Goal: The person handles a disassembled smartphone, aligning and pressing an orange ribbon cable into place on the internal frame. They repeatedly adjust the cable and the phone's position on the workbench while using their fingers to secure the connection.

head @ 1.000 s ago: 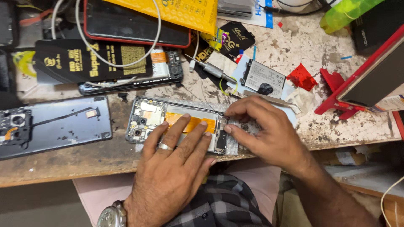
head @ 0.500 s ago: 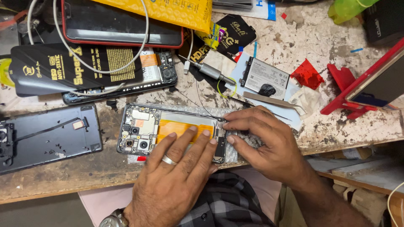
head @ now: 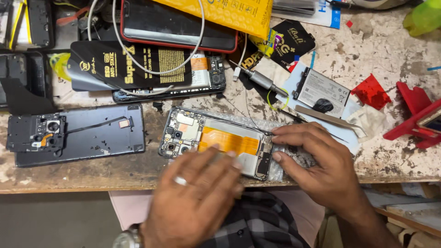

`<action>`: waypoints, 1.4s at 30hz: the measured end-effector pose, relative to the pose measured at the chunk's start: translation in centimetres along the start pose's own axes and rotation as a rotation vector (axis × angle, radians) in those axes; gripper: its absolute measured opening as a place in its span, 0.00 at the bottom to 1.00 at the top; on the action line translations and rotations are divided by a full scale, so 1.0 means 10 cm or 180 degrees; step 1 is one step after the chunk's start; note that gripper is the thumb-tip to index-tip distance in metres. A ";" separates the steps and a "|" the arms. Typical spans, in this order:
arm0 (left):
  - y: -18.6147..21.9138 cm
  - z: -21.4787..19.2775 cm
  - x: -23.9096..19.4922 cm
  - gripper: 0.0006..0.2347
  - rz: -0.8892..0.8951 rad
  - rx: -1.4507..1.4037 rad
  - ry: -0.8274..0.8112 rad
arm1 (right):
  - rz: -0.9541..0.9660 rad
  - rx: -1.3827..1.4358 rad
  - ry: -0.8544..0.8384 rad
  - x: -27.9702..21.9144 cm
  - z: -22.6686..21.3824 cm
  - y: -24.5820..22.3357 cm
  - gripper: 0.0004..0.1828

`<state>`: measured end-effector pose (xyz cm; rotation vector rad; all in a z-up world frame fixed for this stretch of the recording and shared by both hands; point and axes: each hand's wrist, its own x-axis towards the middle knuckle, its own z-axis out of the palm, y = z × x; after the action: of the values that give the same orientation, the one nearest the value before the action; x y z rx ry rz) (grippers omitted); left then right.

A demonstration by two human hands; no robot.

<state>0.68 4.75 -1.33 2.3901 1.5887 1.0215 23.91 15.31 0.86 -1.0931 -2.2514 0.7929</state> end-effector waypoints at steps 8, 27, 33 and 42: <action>-0.23 -0.18 0.06 0.18 -0.0043 0.0587 -0.0246 | -0.0003 0.0040 -0.0032 -0.02 0.00 0.04 0.12; -0.14 -0.08 -0.14 0.15 0.0129 0.0634 0.0226 | -0.0018 -0.0023 0.0042 -0.01 0.02 0.04 0.13; -0.13 -0.05 -0.15 0.20 0.0106 0.0603 -0.0050 | 0.0013 0.0008 0.0032 -0.02 0.02 0.04 0.13; -0.28 -0.20 -0.11 0.24 0.0066 0.0724 -0.0206 | -0.0082 -0.0136 0.0105 -0.04 0.03 0.00 0.10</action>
<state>-2.92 4.53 -1.55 2.5590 1.7455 0.7956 23.91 14.92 0.53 -1.0866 -2.2600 0.7142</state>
